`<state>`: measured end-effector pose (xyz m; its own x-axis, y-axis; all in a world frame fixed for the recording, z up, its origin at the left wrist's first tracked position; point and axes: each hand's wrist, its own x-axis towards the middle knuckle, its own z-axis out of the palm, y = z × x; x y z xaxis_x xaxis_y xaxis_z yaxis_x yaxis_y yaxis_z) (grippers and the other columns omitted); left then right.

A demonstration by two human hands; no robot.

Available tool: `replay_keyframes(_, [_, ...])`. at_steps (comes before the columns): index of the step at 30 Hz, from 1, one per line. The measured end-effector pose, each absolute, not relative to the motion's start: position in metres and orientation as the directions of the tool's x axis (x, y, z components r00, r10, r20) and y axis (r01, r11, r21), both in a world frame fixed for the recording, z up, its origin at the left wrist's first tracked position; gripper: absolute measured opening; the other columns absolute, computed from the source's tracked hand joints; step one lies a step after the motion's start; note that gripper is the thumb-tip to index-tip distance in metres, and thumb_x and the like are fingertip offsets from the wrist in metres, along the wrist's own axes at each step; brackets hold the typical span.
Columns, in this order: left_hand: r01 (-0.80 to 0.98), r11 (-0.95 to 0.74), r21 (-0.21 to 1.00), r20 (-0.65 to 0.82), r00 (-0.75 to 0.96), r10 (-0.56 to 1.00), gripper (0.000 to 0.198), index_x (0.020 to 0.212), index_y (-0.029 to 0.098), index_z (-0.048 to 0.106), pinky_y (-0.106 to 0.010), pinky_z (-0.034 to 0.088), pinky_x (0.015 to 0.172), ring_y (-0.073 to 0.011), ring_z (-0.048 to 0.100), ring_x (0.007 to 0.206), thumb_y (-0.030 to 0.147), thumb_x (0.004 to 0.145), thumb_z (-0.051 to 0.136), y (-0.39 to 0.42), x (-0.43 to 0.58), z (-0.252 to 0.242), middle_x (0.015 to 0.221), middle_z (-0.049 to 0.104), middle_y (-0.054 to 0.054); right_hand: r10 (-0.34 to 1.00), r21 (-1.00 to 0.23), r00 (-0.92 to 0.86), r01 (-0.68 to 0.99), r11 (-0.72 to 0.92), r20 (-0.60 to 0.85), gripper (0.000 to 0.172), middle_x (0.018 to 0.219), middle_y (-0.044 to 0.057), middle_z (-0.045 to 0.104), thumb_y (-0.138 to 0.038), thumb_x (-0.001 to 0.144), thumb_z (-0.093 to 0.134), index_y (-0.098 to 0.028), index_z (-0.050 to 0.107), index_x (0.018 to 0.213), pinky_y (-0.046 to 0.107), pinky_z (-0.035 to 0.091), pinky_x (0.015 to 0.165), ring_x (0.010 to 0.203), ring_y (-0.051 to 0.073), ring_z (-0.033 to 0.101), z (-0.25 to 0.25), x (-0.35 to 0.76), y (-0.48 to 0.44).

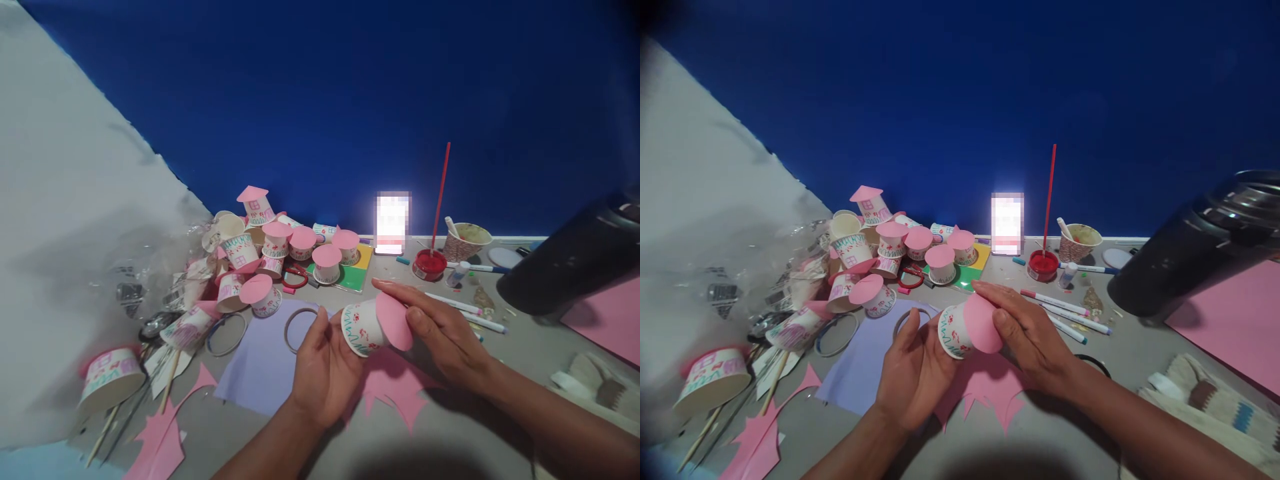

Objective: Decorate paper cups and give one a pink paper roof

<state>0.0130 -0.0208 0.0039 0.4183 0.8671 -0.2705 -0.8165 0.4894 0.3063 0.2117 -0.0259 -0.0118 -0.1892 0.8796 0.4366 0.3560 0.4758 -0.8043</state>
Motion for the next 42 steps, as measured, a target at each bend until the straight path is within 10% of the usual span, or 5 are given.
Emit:
replay_keyframes(12, [-0.785, 0.526, 0.327, -0.292, 0.446, 0.846, 0.038, 0.111, 0.005, 0.074, -0.037, 0.046, 0.114, -0.0269, 0.073, 0.117, 0.035, 0.104, 0.051, -0.024, 0.013, -0.002, 0.113, 0.080, -0.017, 0.972, -0.934, -0.102, 0.270, 0.233, 0.213, 0.049, 0.143, 0.005, 0.069, -0.057, 0.105, 0.045, -0.032, 0.069, 0.138, 0.048, 0.055, 0.106, 0.134, 0.033, 0.063, -0.014, 0.213, -0.025])
replay_keyframes(24, [-0.773, 0.565, 0.290, -0.302, 0.486, 0.820, 0.046, 0.117, 0.001, 0.070, -0.034, 0.051, 0.106, -0.0261, 0.075, 0.112, 0.038, 0.107, 0.044, -0.024, 0.017, 0.003, 0.119, 0.078, -0.020, 0.867, -0.782, -0.113, 0.388, 0.488, 0.485, 0.045, 0.154, 0.001, 0.060, -0.048, 0.107, 0.045, -0.036, 0.058, 0.149, 0.049, 0.045, 0.119, 0.142, 0.028, 0.056, -0.005, 0.211, -0.026])
replay_keyframes(42, [-0.791, 0.549, 0.271, -0.188, 0.516, 0.836, 0.040, 0.119, 0.005, 0.069, -0.045, 0.034, 0.125, -0.0306, 0.062, 0.136, 0.037, 0.103, 0.051, -0.031, 0.018, 0.003, 0.129, 0.076, -0.018, 0.963, -0.954, 0.025, 0.151, 0.261, 0.267, 0.043, 0.144, 0.004, 0.068, -0.052, 0.108, 0.043, -0.032, 0.069, 0.136, 0.045, 0.045, 0.110, 0.135, 0.029, 0.059, -0.017, 0.197, -0.026])
